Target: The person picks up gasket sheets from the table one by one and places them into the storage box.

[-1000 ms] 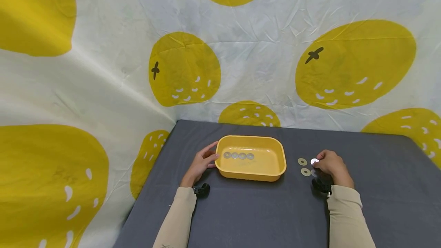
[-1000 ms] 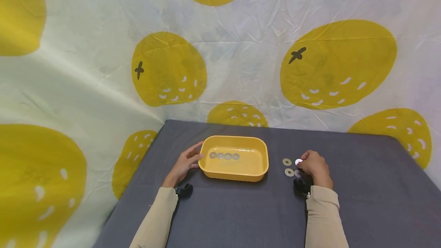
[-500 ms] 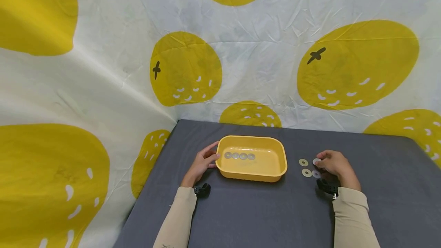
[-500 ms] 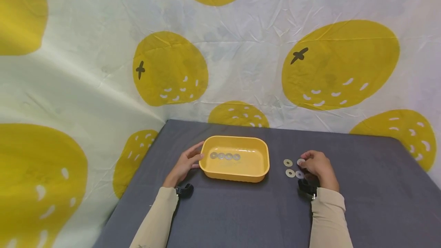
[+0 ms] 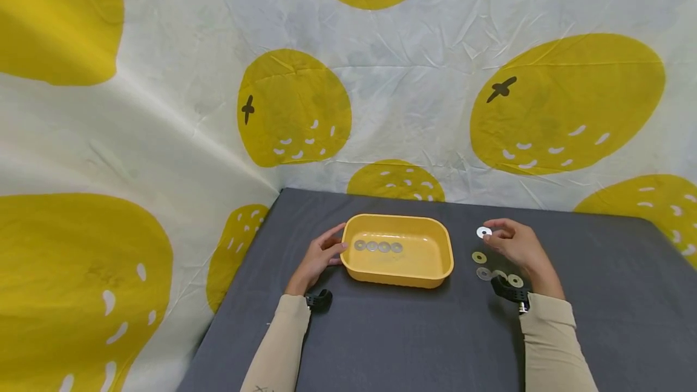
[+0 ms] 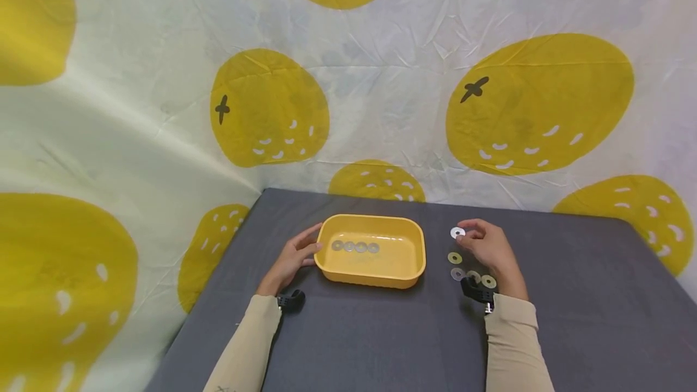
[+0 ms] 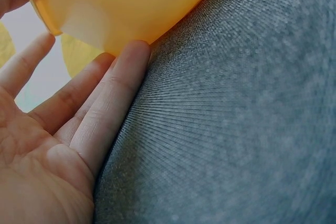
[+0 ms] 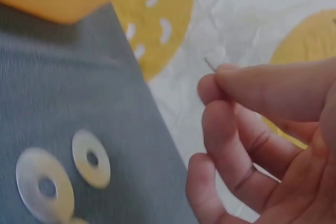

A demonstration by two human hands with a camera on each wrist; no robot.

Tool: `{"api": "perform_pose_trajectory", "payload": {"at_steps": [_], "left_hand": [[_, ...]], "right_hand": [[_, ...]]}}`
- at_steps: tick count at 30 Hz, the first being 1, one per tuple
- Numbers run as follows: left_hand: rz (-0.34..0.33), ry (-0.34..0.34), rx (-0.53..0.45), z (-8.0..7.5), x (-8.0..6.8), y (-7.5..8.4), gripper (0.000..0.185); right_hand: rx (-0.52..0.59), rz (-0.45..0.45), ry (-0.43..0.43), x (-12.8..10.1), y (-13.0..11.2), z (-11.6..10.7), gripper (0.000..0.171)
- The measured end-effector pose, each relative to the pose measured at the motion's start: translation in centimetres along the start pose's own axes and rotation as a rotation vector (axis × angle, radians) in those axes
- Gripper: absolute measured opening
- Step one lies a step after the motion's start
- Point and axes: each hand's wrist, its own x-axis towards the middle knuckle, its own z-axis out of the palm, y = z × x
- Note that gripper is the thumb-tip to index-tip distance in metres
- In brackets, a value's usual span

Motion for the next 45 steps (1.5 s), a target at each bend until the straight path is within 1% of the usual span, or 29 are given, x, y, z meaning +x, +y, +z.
{"api": "perform_pose_trajectory", "payload": {"at_steps": [3, 7, 16, 24, 31, 38, 45], "left_hand": [[0.004, -0.002, 0.004, 0.0, 0.0, 0.0, 0.057], [0.01, -0.002, 0.001, 0.0, 0.0, 0.1, 0.057], [0.018, -0.004, -0.001, 0.0, 0.0, 0.2, 0.058], [0.019, -0.006, 0.003, -0.1, 0.2, -0.2, 0.058], [0.009, -0.007, -0.001, -0.1, 0.1, -0.1, 0.054], [0.012, -0.015, -0.005, 0.0, 0.1, 0.1, 0.058], [0.001, -0.01, -0.008, 0.0, 0.1, 0.1, 0.056]], "right_hand": [[0.001, -0.018, 0.032, 0.0, -1.2, 0.6, 0.042], [0.046, -0.054, 0.061, 0.0, -2.5, 1.6, 0.041], [0.117, -0.13, 0.08, 0.0, -4.0, 3.5, 0.039], [0.116, -0.172, 0.061, 0.2, -4.9, 5.3, 0.037], [0.083, -0.206, 0.072, 0.4, -5.5, 7.1, 0.034], [0.07, -0.282, 0.072, 0.8, -6.0, 9.2, 0.03], [0.029, -0.349, 0.105, 1.0, -6.3, 11.2, 0.03]]}}
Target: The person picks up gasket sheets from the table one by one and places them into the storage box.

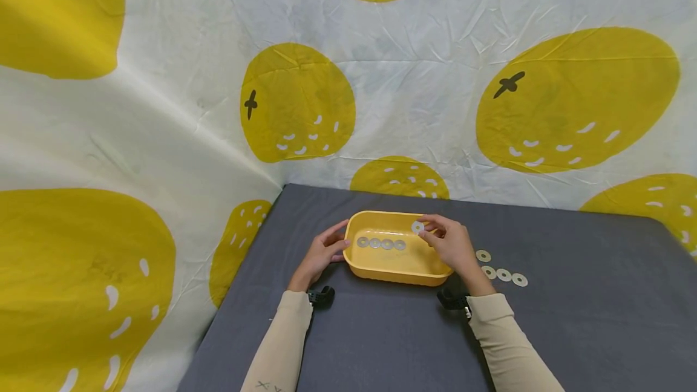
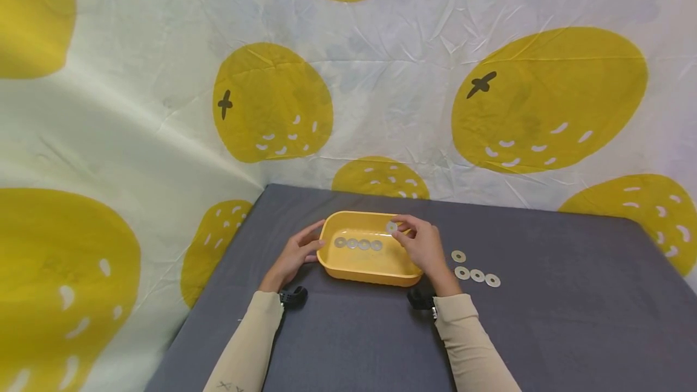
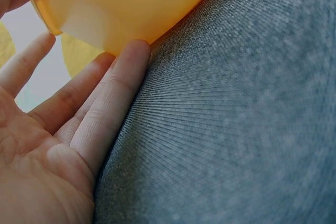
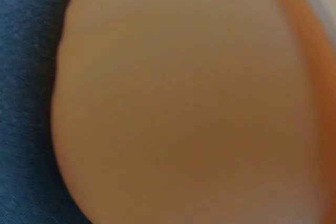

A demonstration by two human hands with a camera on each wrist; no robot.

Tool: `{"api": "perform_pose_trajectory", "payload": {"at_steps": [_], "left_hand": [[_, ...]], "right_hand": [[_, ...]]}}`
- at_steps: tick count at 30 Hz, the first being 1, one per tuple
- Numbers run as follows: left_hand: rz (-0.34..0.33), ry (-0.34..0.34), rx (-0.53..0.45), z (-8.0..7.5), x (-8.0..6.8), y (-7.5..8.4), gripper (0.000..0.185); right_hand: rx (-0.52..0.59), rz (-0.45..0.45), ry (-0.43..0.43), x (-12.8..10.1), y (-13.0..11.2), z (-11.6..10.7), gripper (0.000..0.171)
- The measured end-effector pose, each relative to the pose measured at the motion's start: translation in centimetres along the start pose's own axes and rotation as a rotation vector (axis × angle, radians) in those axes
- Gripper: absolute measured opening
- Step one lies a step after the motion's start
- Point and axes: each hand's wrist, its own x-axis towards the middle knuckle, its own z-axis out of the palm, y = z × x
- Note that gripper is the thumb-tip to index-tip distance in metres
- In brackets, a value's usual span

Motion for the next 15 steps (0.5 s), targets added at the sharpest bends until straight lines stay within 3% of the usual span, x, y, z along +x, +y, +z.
{"api": "perform_pose_trajectory", "payload": {"at_steps": [6, 15], "left_hand": [[0.004, -0.002, -0.003, 0.0, -0.1, 0.1, 0.057], [0.005, 0.006, 0.005, 0.0, 0.0, -0.1, 0.057]], "right_hand": [[-0.121, -0.003, -0.009, 0.1, 0.2, 1.0, 0.028], [-0.386, 0.076, -0.092, 0.1, -0.3, 1.7, 0.025]]}}
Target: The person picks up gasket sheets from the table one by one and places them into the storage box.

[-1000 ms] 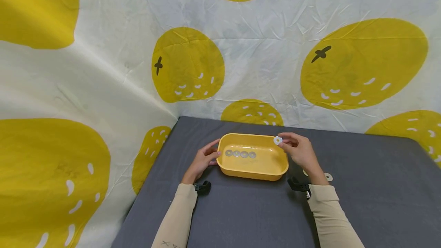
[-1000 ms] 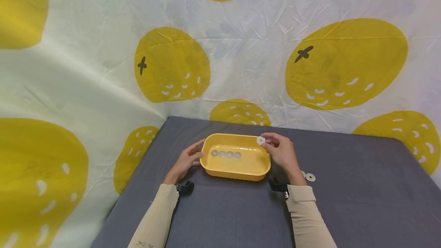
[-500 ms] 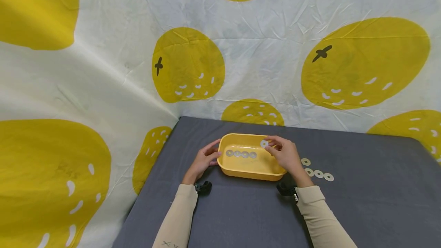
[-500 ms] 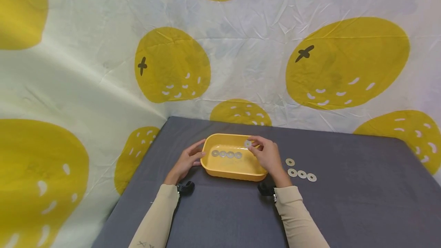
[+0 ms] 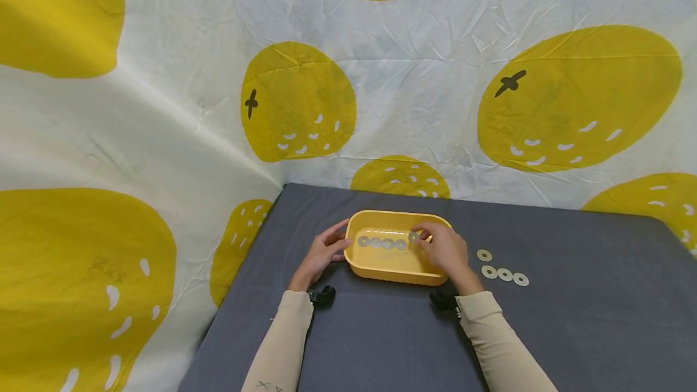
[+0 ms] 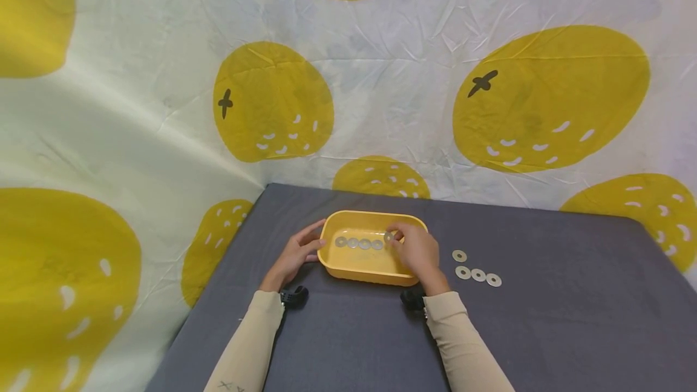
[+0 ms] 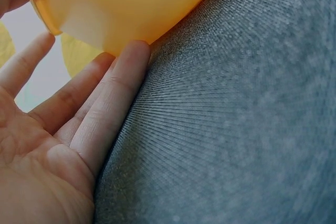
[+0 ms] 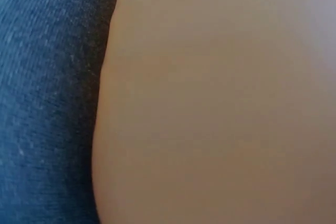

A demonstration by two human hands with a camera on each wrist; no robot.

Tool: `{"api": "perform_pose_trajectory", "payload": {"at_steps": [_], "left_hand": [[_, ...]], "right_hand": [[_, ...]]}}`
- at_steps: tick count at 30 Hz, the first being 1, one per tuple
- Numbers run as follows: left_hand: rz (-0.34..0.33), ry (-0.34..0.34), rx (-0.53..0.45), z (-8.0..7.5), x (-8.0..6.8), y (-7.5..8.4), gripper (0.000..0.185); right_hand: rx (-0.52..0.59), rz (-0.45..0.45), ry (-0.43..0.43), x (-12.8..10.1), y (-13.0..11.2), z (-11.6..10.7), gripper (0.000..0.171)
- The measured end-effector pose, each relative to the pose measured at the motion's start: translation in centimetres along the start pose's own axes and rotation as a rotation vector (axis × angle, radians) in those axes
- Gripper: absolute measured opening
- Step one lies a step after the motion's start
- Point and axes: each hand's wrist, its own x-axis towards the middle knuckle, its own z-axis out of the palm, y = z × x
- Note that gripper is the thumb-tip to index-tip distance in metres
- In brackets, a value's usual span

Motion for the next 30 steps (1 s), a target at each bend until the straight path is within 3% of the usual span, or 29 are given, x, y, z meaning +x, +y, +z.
{"api": "perform_pose_trajectory", "payload": {"at_steps": [7, 30], "left_hand": [[0.002, -0.01, -0.005, 0.0, 0.0, 0.2, 0.057], [0.028, -0.03, -0.011, -0.2, -0.1, -0.1, 0.059]], "right_hand": [[-0.097, 0.005, -0.048, 0.2, -0.5, 0.0, 0.022], [-0.205, 0.017, -0.087, 1.2, -1.1, 1.3, 0.017]]}}
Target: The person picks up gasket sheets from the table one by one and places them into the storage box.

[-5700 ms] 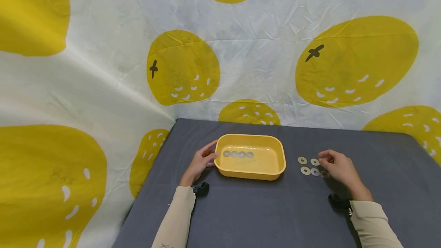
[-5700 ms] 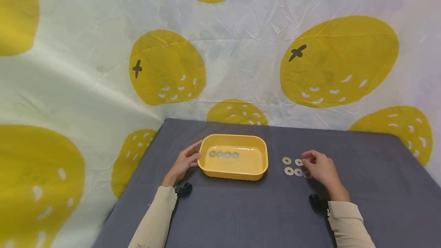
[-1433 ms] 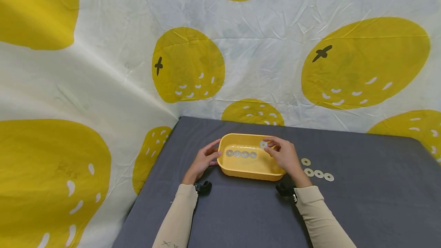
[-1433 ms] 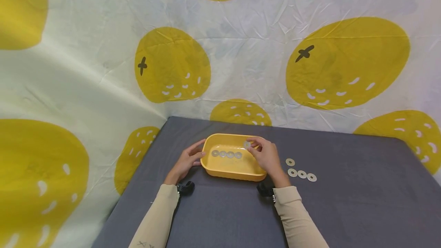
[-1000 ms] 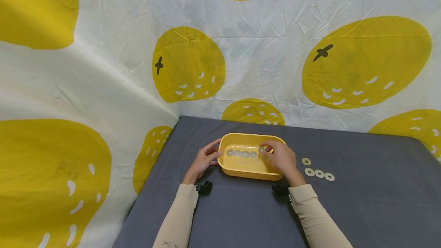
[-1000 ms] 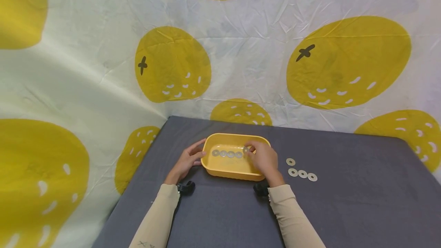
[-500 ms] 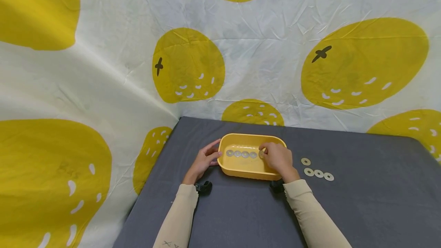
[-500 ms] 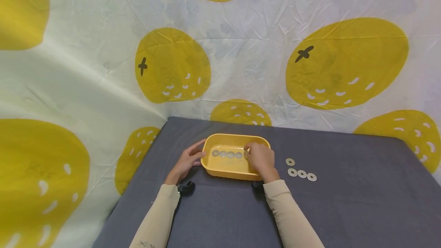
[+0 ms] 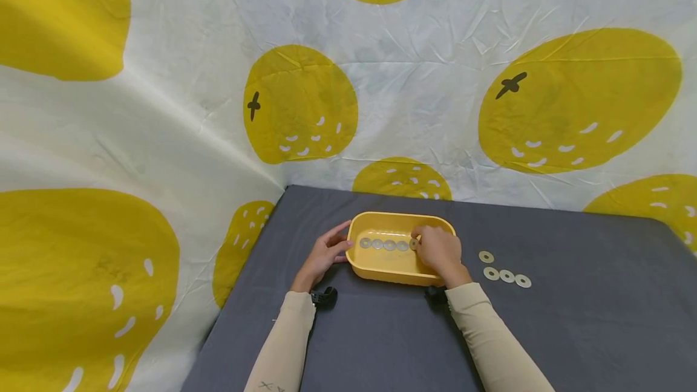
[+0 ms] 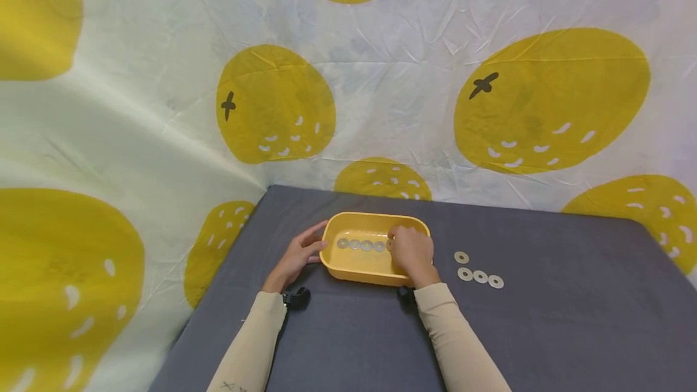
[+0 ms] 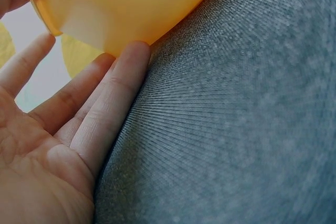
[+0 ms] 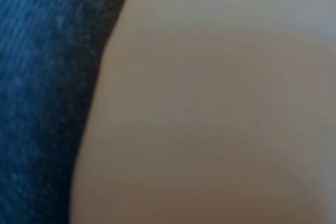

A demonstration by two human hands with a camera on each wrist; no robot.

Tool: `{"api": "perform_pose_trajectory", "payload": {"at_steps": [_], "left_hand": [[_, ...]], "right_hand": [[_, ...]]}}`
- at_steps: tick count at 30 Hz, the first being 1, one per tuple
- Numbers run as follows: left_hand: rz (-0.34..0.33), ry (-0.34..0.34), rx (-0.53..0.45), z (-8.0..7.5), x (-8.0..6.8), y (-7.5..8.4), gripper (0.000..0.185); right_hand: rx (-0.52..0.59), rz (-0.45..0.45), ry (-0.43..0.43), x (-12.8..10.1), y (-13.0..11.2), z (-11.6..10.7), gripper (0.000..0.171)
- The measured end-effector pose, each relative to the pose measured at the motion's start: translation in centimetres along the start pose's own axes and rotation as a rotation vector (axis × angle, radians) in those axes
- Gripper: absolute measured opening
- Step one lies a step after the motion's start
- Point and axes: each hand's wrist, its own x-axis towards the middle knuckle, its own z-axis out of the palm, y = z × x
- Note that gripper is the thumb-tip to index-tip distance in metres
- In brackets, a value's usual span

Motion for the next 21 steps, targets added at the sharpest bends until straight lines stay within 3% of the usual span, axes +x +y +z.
{"api": "perform_pose_trajectory", "payload": {"at_steps": [9, 14, 18, 21], "left_hand": [[-0.008, 0.003, -0.002, -0.1, 0.0, -0.1, 0.058], [-0.013, 0.005, -0.002, -0.1, 0.0, 0.0, 0.058], [-0.014, 0.005, -0.003, 0.0, 0.0, 0.1, 0.058], [-0.014, 0.006, -0.006, 0.0, 0.0, 0.1, 0.058]], "right_hand": [[-0.032, 0.024, -0.042, 0.1, -0.1, 0.0, 0.023], [0.025, 0.053, -0.019, 0.2, -0.1, -0.1, 0.022], [0.157, 0.072, 0.068, 0.1, 0.1, -0.4, 0.02], [0.378, 0.036, 0.148, 0.1, 0.8, -1.0, 0.02]]}}
